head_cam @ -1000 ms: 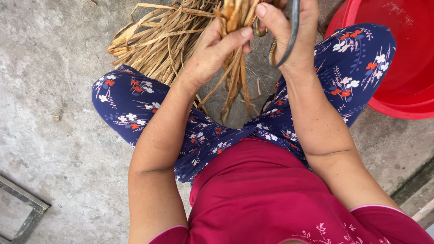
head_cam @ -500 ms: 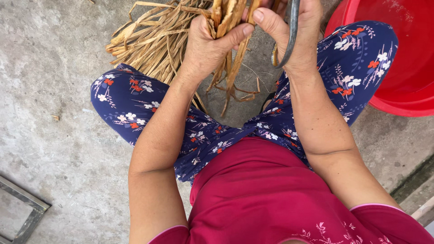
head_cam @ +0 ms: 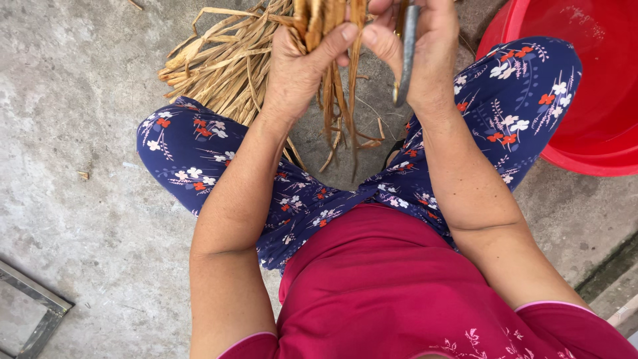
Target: The person sits on a concrete floor and uses scissors to trim and separate dried plant stalks. They hold bundles of stalks in one hand and cut them with the other, occasionally adjusting the bundle and placing trimmed pieces aside.
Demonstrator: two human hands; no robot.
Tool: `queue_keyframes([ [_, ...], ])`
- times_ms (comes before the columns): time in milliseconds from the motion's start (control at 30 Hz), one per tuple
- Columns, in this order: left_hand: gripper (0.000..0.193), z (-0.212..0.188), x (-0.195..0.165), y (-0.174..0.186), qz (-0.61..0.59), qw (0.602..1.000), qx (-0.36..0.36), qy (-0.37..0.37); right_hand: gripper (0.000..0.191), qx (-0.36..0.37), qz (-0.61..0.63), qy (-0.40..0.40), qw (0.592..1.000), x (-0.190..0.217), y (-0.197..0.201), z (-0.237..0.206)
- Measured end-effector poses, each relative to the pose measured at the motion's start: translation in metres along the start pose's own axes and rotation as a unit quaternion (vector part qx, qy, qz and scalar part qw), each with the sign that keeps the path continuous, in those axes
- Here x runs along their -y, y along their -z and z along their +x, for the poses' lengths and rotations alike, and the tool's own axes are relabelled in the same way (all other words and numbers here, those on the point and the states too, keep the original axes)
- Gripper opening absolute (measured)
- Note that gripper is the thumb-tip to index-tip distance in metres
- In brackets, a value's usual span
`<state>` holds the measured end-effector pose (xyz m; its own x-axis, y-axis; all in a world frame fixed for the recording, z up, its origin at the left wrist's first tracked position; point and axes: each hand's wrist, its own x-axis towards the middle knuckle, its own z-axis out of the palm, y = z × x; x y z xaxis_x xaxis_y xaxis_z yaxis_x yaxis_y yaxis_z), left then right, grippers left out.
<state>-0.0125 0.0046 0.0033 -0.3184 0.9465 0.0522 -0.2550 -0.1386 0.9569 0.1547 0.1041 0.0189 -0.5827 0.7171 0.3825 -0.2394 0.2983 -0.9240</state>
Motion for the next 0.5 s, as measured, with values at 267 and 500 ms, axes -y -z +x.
queue_keyframes([
  [267, 0.018, 0.003, -0.014, 0.006, -0.018, 1.0, 0.012, -0.003, 0.033, -0.014, 0.054, -0.051, 0.997, 0.015, -0.014, 0.003],
  [500, 0.015, -0.002, -0.012, 0.002, 0.018, 0.998, 0.058, 0.021, 0.029, -0.02, 0.069, -0.034, 0.997, 0.016, -0.007, 0.001],
])
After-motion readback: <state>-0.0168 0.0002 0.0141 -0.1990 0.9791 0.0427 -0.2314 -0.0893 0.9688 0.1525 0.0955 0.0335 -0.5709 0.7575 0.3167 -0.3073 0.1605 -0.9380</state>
